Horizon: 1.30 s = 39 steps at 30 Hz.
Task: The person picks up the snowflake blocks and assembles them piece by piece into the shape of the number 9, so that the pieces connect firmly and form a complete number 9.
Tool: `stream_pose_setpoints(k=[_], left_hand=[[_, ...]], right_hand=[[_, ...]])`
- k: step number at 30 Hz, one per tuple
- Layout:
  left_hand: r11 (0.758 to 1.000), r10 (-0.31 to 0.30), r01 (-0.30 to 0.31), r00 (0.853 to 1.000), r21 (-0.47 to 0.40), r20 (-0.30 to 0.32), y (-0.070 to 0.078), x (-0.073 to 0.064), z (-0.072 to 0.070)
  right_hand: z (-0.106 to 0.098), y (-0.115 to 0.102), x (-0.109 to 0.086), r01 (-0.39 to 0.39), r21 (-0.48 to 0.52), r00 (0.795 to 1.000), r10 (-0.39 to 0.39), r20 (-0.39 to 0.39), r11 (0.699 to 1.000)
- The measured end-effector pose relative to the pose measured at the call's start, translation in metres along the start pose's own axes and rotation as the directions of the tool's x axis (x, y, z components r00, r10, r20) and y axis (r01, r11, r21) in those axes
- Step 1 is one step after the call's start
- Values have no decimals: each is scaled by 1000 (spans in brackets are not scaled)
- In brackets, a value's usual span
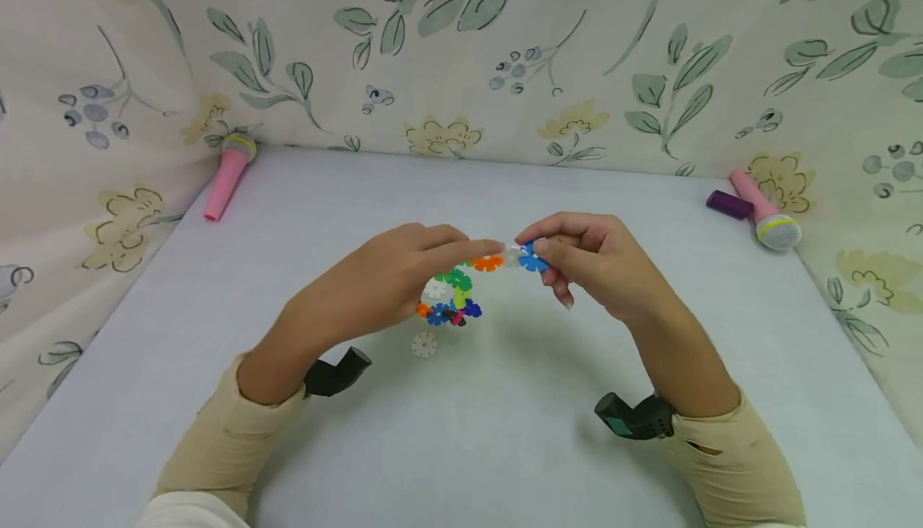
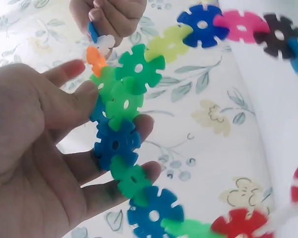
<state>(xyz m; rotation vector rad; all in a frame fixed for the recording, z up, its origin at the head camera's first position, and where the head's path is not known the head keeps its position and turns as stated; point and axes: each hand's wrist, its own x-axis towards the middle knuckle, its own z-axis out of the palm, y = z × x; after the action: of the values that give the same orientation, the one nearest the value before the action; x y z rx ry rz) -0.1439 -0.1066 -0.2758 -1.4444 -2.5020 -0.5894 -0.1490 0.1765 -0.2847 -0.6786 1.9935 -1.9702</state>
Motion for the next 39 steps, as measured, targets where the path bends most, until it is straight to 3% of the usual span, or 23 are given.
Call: stream_pose_setpoints(k=[4, 9, 13, 16, 18, 21, 24, 26, 28, 33, 36, 39], left_hand=[[990, -92, 98, 994, -103, 64, -3, 0, -3], [937, -205, 235, 969, -259, 137, -13, -3, -7], [882, -237, 268, 963, -387, 128, -24, -6, -13], [830, -251, 270, 962, -488, 105, -33, -7, -17], [807, -260, 266, 962, -527, 87, -38, -8, -18], [781, -262, 254, 963, -571, 69, -42, -10, -19], [785, -225, 228, 971, -576, 78, -45, -10, -19], [783, -202, 224, 974, -581, 104, -46, -9, -19], [789, -193, 231, 973, -569, 127, -47, -8, -18], [775, -193, 249, 968, -581, 158, -49, -9, -17], [775, -163, 234, 971, -587, 172, -50, -9, -14], [796, -150, 227, 972, -561, 180, -49, -9, -12]], right_hand=[[2, 2, 3, 35, 39, 999, -34, -29, 999], [2, 13, 10, 38, 95, 996, -30, -85, 995], [1, 31, 18, -45, -24, 996, 43, -74, 999], [2, 47, 24, -106, -199, 994, 112, 20, 974], [4, 58, 27, -129, -325, 979, 172, 109, 937], [11, 69, 29, -115, -485, 937, 257, 238, 867], [20, 78, 31, -32, -594, 914, 264, 307, 804], [26, 83, 32, 31, -649, 918, 235, 318, 760], [31, 87, 33, 83, -716, 925, 213, 314, 693], [41, 92, 32, 95, -849, 905, 311, 291, 520], [45, 93, 31, 91, -879, 897, 345, 276, 467], [47, 95, 30, 84, -881, 915, 313, 253, 465]])
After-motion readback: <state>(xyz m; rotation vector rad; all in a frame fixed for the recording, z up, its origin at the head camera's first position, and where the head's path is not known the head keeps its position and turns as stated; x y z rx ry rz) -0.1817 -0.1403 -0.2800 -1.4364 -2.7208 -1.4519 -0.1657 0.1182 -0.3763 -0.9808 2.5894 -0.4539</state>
